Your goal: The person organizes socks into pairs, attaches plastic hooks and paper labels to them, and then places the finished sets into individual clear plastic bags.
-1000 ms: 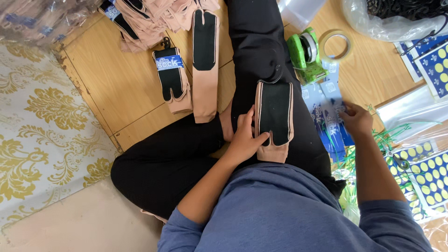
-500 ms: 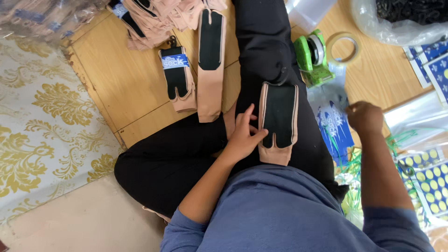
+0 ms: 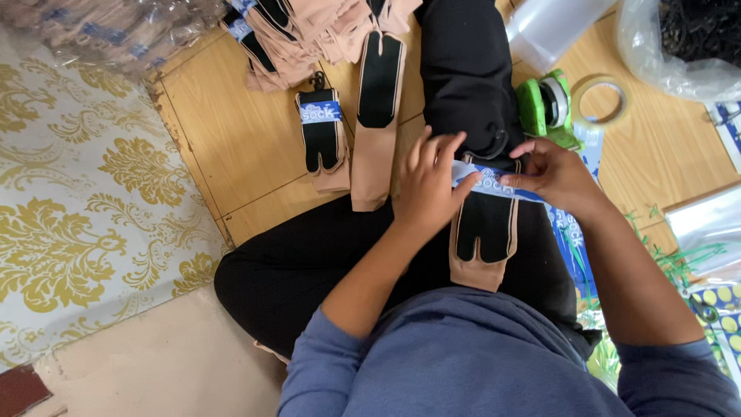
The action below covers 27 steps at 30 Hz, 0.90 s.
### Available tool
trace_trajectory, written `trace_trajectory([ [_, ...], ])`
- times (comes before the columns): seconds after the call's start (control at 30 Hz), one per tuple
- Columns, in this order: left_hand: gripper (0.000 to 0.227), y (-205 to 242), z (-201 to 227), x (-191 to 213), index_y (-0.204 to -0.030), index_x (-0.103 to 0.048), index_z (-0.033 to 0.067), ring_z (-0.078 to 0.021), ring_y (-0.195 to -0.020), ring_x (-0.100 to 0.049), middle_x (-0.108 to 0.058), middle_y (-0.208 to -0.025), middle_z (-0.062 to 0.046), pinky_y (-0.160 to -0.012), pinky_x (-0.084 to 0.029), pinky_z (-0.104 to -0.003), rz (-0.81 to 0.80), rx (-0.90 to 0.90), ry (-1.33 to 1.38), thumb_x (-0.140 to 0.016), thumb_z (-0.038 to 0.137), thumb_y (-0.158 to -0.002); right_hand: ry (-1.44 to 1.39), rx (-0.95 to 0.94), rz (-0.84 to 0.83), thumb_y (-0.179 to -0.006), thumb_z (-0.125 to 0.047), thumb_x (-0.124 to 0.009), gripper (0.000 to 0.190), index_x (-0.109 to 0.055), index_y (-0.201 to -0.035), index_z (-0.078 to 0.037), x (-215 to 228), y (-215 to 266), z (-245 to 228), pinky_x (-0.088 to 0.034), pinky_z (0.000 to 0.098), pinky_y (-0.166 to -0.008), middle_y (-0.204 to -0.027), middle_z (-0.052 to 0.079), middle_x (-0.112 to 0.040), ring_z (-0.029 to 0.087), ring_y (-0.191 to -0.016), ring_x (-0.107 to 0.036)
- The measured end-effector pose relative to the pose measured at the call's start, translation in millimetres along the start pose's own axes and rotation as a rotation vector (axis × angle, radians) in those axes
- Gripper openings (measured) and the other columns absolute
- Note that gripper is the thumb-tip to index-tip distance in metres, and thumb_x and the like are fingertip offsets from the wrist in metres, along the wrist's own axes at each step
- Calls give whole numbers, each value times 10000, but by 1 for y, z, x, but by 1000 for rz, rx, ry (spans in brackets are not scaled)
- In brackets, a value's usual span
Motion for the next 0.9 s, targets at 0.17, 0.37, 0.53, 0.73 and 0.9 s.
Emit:
trace_trajectory([
  [0.17, 657, 15, -44, -34, -1349, -643, 142, -405, -1157, -693, -742, -1203, -177, -983, -520, -526, -676, 561, 302, -672, 585, -864, -237, -127, -172, -787, -196, -887, 573, -645, -1277, -24, 3, 9, -12, -343, 284, -524, -652, 56, -598, 161, -550, -515],
  [0.37, 391, 2, -28, -22, -1049, -720, 233, -235, -994, -675, -748, -1019, -1, -727, -453, -431, -817, 484, 146, -629, 541, -826, -181, -160, -337, -834, -130, -866, 170, -713, -827, -56, 9, 10, -19, -428, 273, -636, -741, 38, -690, 118, -724, -579],
  [0.53, 114, -49, 69, 97, -878, -692, 200, -241, -957, -624, -633, -881, 27, -836, -421, -417, -92, -152, 64, -773, 274, -908, 44, 632, 74, -883, -105, -775, 166, -645, -956, -33, 67, 83, -162, -484, 360, -857, -1065, 123, -685, 239, -919, -612],
  [0.73, 80, 2, 57, 47, -935, -728, 260, -157, -1269, -578, -710, -1087, 111, -990, -391, -433, 28, -416, -274, -682, 235, -995, 492, 833, 360, -932, -48, -758, 341, -784, -1259, -138, 31, 78, -99, -480, 458, -1058, -1360, 166, -742, 323, -1206, -717],
  [0.9, 153, 56, 29, -13, -891, -641, 134, -166, -1375, -561, -658, -1368, -31, -982, -459, -455, -183, -360, -141, -621, 39, -1010, 354, 927, 382, -1065, 19, -515, 193, -681, -990, 82, 3, 87, -82, -562, 499, -840, -1028, 231, -711, 435, -930, -720],
])
Point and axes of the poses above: each hand's wrist, its own y-axis away from the middle knuckle, its own x-axis out of the back of the hand, z = x × y, the point moved 6 cm from there along -y, towards the middle knuckle
